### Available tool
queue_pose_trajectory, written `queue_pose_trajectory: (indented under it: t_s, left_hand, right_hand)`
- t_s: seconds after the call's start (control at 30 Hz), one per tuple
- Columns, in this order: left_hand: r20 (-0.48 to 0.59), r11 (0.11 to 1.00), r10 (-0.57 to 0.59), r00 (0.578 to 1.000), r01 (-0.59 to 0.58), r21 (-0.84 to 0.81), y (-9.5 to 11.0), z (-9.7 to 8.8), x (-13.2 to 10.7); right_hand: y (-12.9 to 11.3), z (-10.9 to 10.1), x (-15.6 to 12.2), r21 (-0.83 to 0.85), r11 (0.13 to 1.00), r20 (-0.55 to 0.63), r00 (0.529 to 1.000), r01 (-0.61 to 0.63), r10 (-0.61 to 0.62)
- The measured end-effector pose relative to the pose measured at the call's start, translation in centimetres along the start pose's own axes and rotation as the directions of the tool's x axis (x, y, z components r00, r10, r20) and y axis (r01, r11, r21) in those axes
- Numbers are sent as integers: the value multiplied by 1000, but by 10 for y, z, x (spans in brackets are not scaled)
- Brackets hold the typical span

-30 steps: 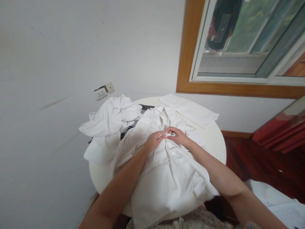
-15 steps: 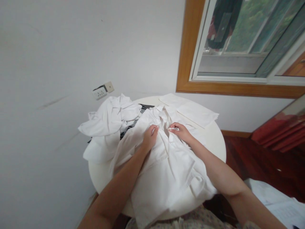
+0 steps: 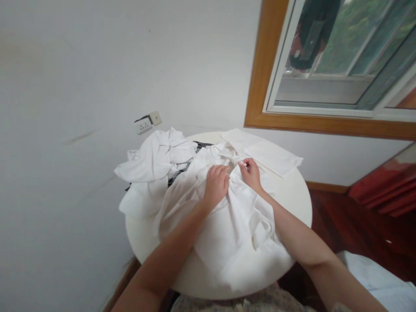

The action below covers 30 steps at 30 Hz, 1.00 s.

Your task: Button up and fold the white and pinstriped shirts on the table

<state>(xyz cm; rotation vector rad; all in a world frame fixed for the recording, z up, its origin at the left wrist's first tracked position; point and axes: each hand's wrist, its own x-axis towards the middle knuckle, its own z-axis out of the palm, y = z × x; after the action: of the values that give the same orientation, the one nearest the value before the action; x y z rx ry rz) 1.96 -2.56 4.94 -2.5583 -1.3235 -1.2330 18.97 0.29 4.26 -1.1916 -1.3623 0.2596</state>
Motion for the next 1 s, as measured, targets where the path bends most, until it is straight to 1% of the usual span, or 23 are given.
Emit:
queue_pose_trajectory:
  t_s: [0.1, 0.17, 0.27, 0.33, 0.43, 0.6, 0.73, 0.9, 1.0]
  left_hand:
    - [67, 964, -140, 988, 152, -217, 5, 24, -14]
    - [105, 928, -190, 976, 214, -307, 1, 31, -19]
    - [183, 891, -149, 972, 212, -400, -9, 29, -19]
    - [220, 882, -105, 970, 193, -430, -14, 25, -17]
    - [226, 889, -88, 970, 179, -422, -17, 21, -16]
    - [234, 912, -133, 963, 212, -351, -11, 19, -17]
    - [256, 914, -140, 957, 224, -339, -9, 16, -15]
    - [282, 925, -170, 944, 252, -284, -9, 16, -15]
    - [285, 935, -172, 943, 248, -254, -8, 17, -16]
  right_hand:
    - [4, 4, -12, -25, 999, 14, 999, 29, -29]
    - [7, 4, -16, -48, 999, -1, 1000, -11, 11]
    - [12, 4, -17, -55, 993, -51, 993, -105, 102]
    - [15, 4, -16, -44, 990, -66, 989, -134, 131]
    - [15, 3, -15, -23, 990, -57, 989, -141, 139]
    - [11, 2, -15, 12, 989, -36, 988, -149, 149]
    - [12, 1, -14, 44, 988, -22, 988, -151, 152]
    - [11, 0, -12, 44, 991, -11, 992, -127, 128]
    - [10, 0, -11, 54, 991, -1, 992, -124, 125]
